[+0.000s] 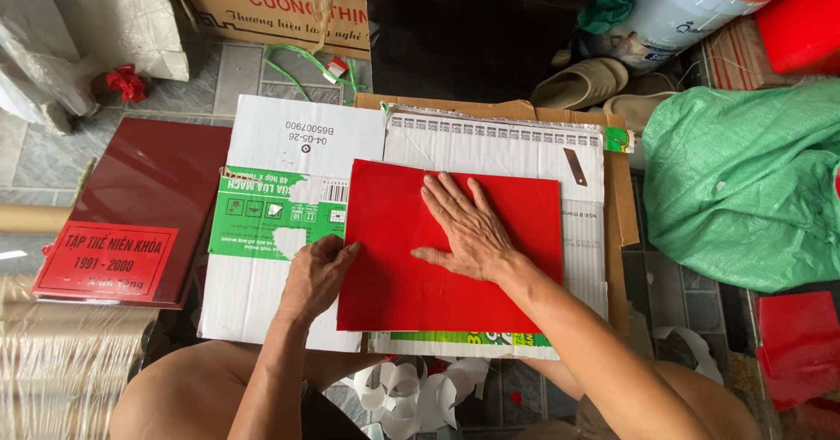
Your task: Applying a red adhesive vinyl cover to a black book.
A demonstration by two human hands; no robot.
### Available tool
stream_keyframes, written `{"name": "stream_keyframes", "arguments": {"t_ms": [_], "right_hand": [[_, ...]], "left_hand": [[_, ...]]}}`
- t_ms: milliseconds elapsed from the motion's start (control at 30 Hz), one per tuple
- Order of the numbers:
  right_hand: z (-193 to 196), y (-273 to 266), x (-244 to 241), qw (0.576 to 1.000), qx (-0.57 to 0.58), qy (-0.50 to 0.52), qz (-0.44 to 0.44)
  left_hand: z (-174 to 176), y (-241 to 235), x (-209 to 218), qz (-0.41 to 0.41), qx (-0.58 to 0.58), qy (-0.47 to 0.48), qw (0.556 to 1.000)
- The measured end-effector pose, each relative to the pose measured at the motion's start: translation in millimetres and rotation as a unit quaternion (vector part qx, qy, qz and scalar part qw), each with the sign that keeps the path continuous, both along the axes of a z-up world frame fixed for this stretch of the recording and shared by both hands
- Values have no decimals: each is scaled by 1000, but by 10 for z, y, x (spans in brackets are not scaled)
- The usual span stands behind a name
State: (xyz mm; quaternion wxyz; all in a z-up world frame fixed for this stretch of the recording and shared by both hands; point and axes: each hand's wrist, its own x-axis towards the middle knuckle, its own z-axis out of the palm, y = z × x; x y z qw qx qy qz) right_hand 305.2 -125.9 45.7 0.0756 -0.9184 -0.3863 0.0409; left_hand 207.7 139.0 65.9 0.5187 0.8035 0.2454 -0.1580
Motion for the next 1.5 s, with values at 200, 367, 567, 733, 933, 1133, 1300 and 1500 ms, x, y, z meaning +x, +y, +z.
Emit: {"name": "stream_keyframes", "arguments": {"t_ms": [200, 367, 567, 733, 933, 1133, 1300, 1500], "right_hand": [[2, -15, -215, 1000, 2, 4, 21], [135, -102, -623, 998, -17, 27, 46], [24, -296, -1442, 995, -9, 45, 86], [50, -372, -1773, 993, -11, 59, 106], [125, -426, -1758, 994, 33, 84, 58], [89, -693, -1563, 975, 166, 97, -114], [446, -783, -1266, 890, 326, 188, -260], [618, -649, -645, 867, 356, 92, -337]], "left_hand": [[5, -8, -4, -8, 15, 0, 1000], [-80, 6, 49, -9, 13, -11, 1000], [-89, 11, -2, -17, 23, -24, 999], [-144, 17, 8, -21, 17, -23, 999], [-30, -58, -143, -54, 57, -25, 997], [613, -423, -453, -59, -94, -128, 986], [611, -1026, -469, -259, 41, -226, 938], [291, -1499, -458, -393, 178, -263, 863]]}}
